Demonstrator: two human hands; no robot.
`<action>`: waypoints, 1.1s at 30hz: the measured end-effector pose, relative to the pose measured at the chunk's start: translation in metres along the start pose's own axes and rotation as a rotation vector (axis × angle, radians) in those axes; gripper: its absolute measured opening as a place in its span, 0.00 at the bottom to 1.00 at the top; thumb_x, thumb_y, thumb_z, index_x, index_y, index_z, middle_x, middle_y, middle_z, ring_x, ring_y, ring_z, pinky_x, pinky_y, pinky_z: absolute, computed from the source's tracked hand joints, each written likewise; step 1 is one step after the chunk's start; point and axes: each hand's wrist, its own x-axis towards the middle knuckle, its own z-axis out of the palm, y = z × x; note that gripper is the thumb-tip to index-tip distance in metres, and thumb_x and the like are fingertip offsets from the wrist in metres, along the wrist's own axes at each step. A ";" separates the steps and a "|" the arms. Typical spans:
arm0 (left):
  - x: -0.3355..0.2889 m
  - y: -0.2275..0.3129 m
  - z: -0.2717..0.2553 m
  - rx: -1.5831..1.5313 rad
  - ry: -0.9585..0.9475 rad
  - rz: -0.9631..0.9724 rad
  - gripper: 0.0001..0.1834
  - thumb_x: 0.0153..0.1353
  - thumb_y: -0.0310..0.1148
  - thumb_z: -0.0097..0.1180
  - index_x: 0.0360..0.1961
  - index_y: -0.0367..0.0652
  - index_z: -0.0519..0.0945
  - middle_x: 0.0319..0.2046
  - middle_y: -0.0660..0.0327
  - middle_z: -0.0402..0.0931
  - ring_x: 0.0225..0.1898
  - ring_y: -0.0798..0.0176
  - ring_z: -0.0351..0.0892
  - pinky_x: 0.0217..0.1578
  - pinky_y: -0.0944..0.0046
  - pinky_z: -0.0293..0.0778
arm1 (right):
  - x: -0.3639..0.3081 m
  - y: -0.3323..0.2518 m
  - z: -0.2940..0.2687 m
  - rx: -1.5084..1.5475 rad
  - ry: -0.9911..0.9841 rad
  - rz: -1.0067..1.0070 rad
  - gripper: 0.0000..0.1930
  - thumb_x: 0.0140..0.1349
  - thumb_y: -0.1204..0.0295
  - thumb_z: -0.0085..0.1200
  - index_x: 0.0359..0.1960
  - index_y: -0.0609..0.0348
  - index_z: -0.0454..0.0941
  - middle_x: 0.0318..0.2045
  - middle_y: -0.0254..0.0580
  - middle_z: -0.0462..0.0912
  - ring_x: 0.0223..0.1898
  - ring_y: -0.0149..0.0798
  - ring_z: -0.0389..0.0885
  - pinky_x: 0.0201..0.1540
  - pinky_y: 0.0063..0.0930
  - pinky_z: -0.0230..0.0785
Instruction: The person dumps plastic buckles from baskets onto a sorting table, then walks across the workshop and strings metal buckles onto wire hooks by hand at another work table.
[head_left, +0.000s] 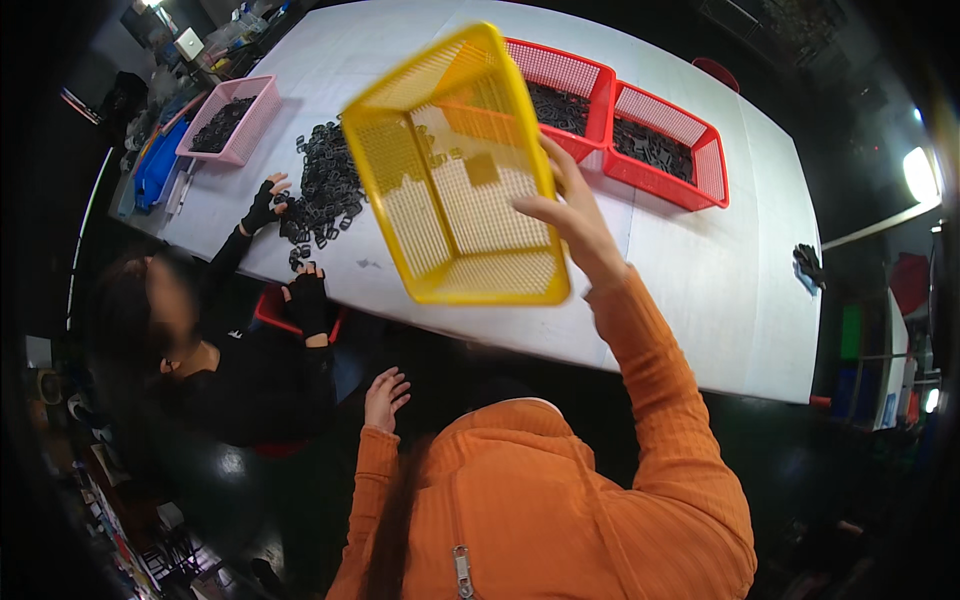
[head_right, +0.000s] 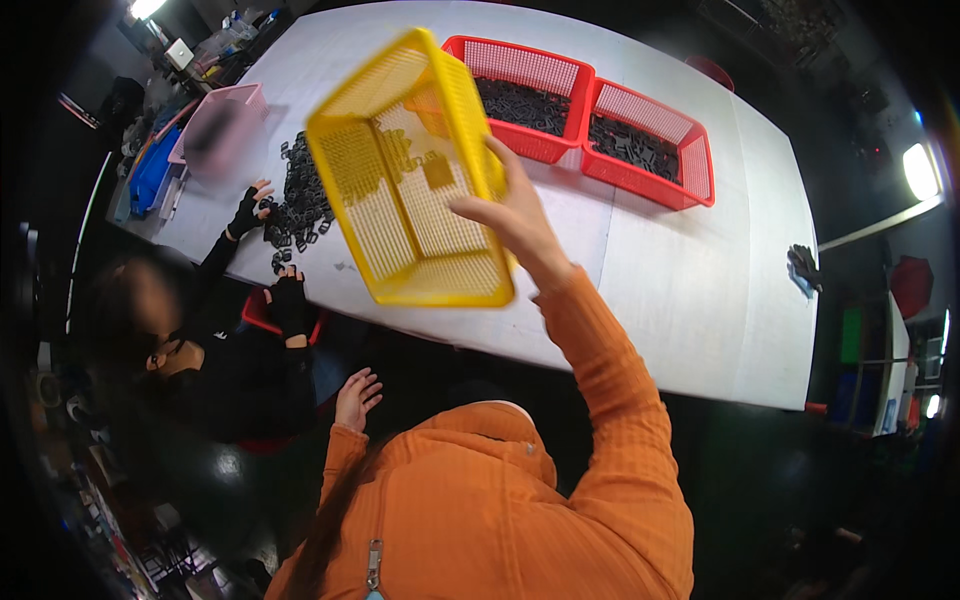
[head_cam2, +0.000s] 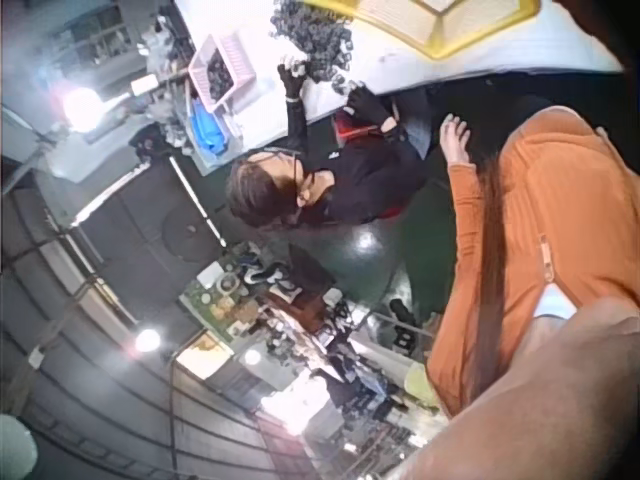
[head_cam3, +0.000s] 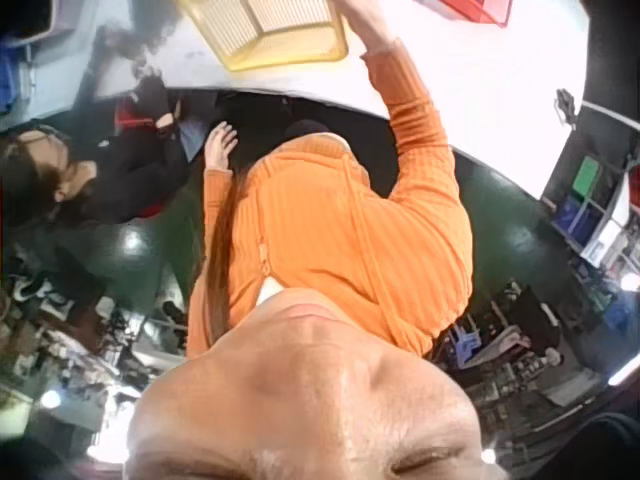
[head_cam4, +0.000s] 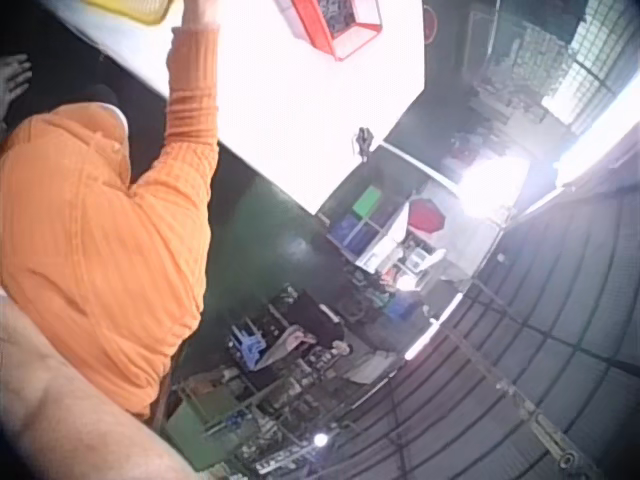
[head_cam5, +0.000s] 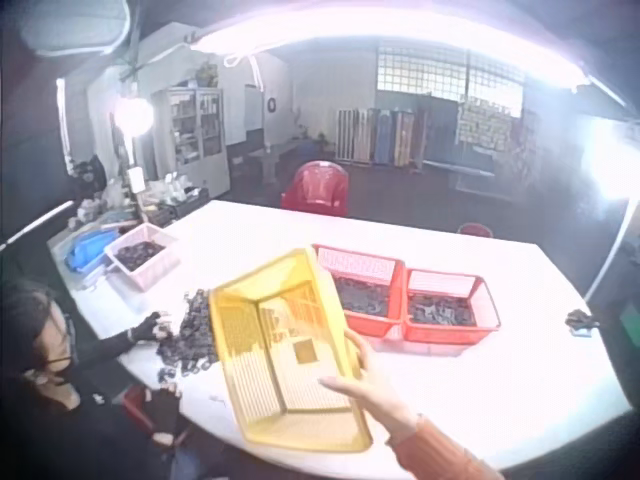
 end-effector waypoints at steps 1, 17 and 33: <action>-0.004 -0.005 -0.002 0.033 -0.017 -0.001 0.16 0.60 0.33 0.44 0.49 0.42 0.69 0.42 0.59 0.71 0.41 0.63 0.73 0.38 0.64 0.71 | -0.037 -0.001 -0.009 0.215 -0.028 0.171 0.40 0.42 0.70 0.59 0.59 0.64 0.53 0.49 0.53 0.67 0.50 0.40 0.68 0.52 0.29 0.61; -0.073 -0.183 0.097 0.815 -0.499 -0.284 0.15 0.60 0.34 0.41 0.47 0.46 0.72 0.39 0.61 0.73 0.35 0.65 0.74 0.33 0.64 0.72 | -0.569 -0.013 -0.136 0.874 1.078 0.294 0.28 0.52 0.60 0.49 0.54 0.59 0.60 0.48 0.46 0.69 0.48 0.46 0.69 0.47 0.43 0.67; -0.283 -0.318 0.325 0.763 -0.785 0.202 0.26 0.56 0.32 0.47 0.58 0.45 0.60 0.35 0.59 0.73 0.32 0.68 0.76 0.28 0.71 0.72 | -0.829 -0.032 -0.262 0.538 1.153 0.605 0.30 0.54 0.57 0.45 0.58 0.54 0.55 0.52 0.45 0.65 0.51 0.42 0.67 0.50 0.40 0.66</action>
